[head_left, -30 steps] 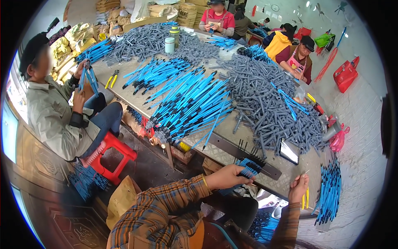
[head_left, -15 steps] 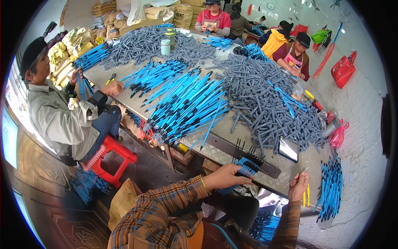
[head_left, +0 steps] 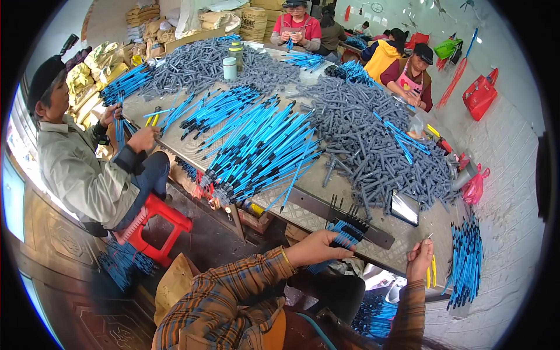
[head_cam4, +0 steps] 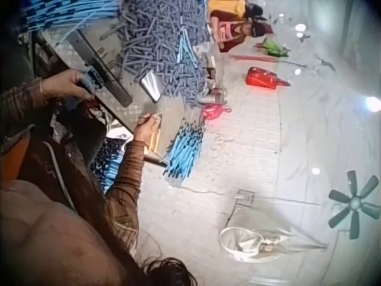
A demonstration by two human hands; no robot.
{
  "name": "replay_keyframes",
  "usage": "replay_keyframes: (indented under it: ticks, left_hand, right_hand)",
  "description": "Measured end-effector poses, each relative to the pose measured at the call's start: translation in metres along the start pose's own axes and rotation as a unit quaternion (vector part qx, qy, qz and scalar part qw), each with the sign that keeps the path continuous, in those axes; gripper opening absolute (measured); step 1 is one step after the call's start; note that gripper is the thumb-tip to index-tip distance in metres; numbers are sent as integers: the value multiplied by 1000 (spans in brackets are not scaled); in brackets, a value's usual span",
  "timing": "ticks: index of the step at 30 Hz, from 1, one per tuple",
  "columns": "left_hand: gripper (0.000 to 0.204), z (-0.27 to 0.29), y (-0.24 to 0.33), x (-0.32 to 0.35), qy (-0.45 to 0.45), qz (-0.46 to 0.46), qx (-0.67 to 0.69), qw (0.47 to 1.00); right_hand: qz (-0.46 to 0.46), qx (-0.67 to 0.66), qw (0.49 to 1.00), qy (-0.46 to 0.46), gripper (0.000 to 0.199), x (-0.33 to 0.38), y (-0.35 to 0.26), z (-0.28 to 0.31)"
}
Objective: The person assembles umbrella skeletons by stringing plastic ribs onto a wire, fitting the ribs into a central hub, and securing and trimming the wire using pliers.
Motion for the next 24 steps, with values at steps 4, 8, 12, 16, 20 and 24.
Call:
replay_keyframes:
  ticks: [4, 8, 12, 16, 20, 24]
  left_hand:
    - [22, 0, 1, 0, 0, 6, -6, 1000]
    - [22, 0, 1, 0, 0, 4, 1, 1000]
    - [21, 0, 2, 0, 1, 4, 0, 1000]
    - [21, 0, 3, 0, 2, 5, -9, 1000]
    - [21, 0, 3, 1, 2, 11, -1, 1000]
    - [22, 0, 2, 1, -2, 7, 1, 1000]
  right_hand:
    - [15, -4, 1000, 1, 15, 3, -3, 0]
    - [27, 3, 1000, 4, 12, 5, -7, -4]
    - [23, 7, 1000, 15, 9, 5, -7, -3]
    - [23, 6, 1000, 17, 8, 5, -6, -2]
    - [28, 7, 1000, 10, 8, 2, -5, 0]
    - [15, 4, 1000, 16, 8, 6, -4, -1]
Point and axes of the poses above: each hand's wrist, its own x-axis away from the middle knuckle, its own z-axis out of the back of the hand, y = z × x, the point moved 9 cm from there along -x, towards the middle knuckle, and after that the axes turned 11 degrees about -z, right-handed, at the moved point
